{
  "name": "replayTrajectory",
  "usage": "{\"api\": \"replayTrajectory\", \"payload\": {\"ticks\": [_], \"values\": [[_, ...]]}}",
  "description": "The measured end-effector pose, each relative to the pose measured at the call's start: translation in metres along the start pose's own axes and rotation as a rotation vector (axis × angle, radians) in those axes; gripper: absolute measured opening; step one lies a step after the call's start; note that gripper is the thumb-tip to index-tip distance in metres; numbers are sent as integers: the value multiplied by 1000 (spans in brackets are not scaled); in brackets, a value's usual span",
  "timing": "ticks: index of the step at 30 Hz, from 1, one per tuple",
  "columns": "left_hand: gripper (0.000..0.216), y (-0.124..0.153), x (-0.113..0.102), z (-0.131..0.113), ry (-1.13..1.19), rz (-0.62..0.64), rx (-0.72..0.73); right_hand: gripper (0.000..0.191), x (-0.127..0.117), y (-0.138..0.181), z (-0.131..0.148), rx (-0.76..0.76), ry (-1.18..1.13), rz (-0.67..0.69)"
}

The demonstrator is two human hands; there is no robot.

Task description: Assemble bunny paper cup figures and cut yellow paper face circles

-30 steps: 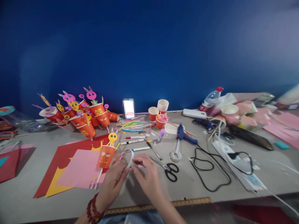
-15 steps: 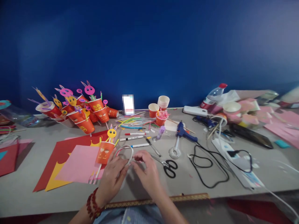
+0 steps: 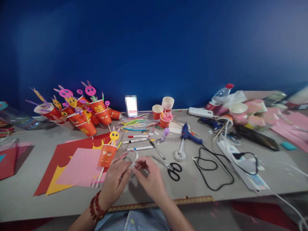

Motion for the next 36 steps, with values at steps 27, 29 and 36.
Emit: {"api": "replayTrajectory", "payload": {"ticks": [27, 29, 36], "values": [[25, 21, -17, 13, 178, -445, -249, 18, -26, 21, -18, 28, -23, -399], [21, 24, -22, 11, 131, -382, -191, 17, -39, 11, -30, 72, 87, -255], [21, 24, 10, 14, -87, -82, 16, 14, -26, -14, -54, -16, 379, -51]]}}
Point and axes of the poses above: each hand's wrist, its own y-axis away from the middle knuckle, its own x-axis out of the palm, z = x × y, the point moved 3 cm from there along -y, towards the middle knuckle, and after that the axes turned 6 degrees about y, right-handed, at the moved point
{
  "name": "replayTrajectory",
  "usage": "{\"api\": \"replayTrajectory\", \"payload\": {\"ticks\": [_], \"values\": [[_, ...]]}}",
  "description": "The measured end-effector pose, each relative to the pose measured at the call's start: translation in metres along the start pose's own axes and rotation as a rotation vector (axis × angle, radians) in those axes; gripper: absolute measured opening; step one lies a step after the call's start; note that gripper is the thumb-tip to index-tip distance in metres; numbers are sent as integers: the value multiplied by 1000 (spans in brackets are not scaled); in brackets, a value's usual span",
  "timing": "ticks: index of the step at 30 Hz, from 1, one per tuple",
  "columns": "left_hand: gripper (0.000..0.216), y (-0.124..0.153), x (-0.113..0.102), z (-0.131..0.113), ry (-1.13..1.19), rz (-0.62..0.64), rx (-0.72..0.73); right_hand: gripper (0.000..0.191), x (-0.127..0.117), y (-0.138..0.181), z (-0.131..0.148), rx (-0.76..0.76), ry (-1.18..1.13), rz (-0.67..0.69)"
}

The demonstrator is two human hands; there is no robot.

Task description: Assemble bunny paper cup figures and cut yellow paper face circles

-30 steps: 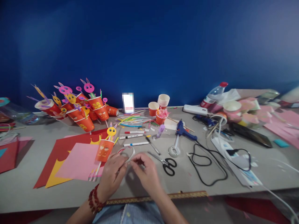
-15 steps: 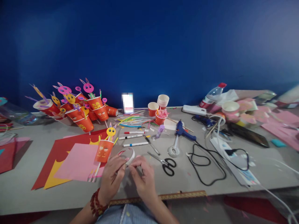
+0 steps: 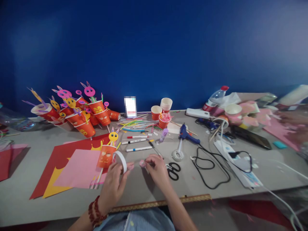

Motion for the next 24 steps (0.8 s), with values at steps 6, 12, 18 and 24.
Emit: {"api": "replayTrajectory", "payload": {"ticks": [6, 12, 18, 24], "values": [[21, 3, 29, 13, -76, 145, -22, 17, 10, -1, 8, -6, 216, 30], [21, 2, 37, 12, -90, 188, -18, 17, 12, 0, 12, 12, 279, -2], [20, 3, 39, 15, -79, 197, -30, 19, 15, 1, 12, -13, 314, -29], [21, 3, 40, 11, -96, 201, -13, 17, 18, 3, 11, -43, 360, -57]]}}
Point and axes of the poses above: each hand's wrist, its own y-axis away from the middle knuckle, its own x-axis out of the palm, z = x × y, the point moved 3 cm from there along -y, towards the middle knuckle, and after that the axes turned 6 degrees about y, right-handed, at the moved point
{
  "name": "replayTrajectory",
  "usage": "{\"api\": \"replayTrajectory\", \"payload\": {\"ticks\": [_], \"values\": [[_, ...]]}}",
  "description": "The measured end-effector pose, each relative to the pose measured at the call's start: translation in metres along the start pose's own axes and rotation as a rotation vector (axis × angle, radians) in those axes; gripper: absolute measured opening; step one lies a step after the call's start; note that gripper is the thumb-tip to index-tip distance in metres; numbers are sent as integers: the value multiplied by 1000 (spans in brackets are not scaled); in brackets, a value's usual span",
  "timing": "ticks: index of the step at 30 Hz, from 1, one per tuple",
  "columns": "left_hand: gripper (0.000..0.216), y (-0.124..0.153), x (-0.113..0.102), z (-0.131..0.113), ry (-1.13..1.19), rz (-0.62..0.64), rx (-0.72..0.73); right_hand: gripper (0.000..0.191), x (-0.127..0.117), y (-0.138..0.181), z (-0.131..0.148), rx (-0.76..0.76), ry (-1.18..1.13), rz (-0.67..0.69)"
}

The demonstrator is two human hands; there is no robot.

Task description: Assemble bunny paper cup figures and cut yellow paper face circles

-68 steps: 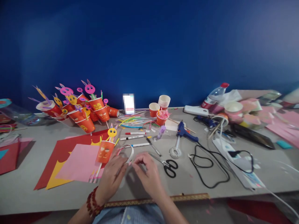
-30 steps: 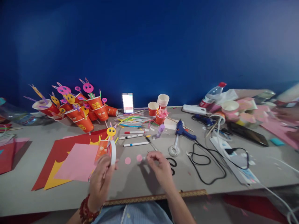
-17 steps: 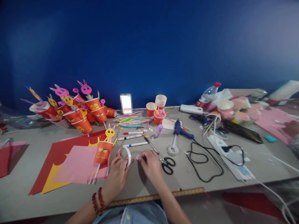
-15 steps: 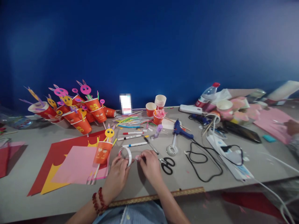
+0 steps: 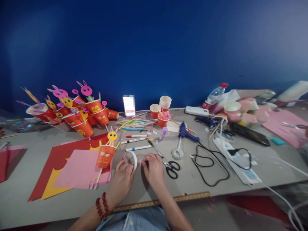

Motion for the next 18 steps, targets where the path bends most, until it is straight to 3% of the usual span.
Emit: {"api": "replayTrajectory", "payload": {"ticks": [11, 18], "values": [[23, -2, -1, -3, -56, 30, 72, 15, -1, 5, -6, -94, 54, 17], [26, -3, -3, -5, -68, 1, 76, 16, 1, 19, 3, -148, 89, -92]]}}
Point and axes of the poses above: each hand's wrist, its own y-axis away from the middle knuckle, its own x-axis out of the palm, z = x × y, the point moved 3 cm from there along -y, towards the middle knuckle, and after that the axes turned 6 degrees about y, right-handed, at the moved point
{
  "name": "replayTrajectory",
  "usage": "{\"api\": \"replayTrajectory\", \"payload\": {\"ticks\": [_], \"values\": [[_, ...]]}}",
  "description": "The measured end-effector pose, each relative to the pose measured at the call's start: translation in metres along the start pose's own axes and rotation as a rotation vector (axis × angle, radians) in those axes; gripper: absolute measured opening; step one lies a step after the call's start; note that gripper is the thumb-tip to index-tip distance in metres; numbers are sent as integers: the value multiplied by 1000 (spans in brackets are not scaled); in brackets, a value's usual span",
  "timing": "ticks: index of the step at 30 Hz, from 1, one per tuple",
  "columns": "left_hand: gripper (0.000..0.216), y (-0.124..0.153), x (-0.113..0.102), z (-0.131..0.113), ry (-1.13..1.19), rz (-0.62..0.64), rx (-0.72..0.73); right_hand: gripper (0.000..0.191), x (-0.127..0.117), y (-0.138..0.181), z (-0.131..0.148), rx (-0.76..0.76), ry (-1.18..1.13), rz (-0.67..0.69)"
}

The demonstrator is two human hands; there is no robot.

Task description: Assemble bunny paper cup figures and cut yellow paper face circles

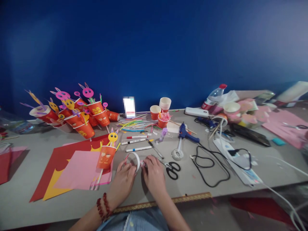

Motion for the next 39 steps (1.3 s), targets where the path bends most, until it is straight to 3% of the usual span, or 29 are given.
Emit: {"api": "replayTrajectory", "payload": {"ticks": [11, 14, 19, 31, 36, 39], "values": [[25, 1, 1, 1, -19, -21, 20, 40, 4, 12, -8, 23, 44, -18], [25, 1, 0, 1, -14, -15, 20, 48, -5, 8, -6, 36, 58, 77], [29, 1, -1, 0, -26, 4, 14, 45, -13, 10, 2, -61, 129, 229], [30, 1, 0, 0, -34, 9, 21, 46, -9, 14, -3, -65, 102, 157], [28, 1, 1, 1, -19, 21, 6, 39, -8, 13, -8, -35, 62, 51], [29, 2, 1, 1, 5, 26, -5, 40, -7, 13, -6, -43, 71, 77]]}}
Point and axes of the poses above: each hand's wrist, its own y-axis away from the middle knuckle, its own x-axis out of the palm, z = x × y, the point moved 3 cm from there along -y, towards the middle knuckle, and after that the axes turned 6 degrees about y, right-handed, at the moved point
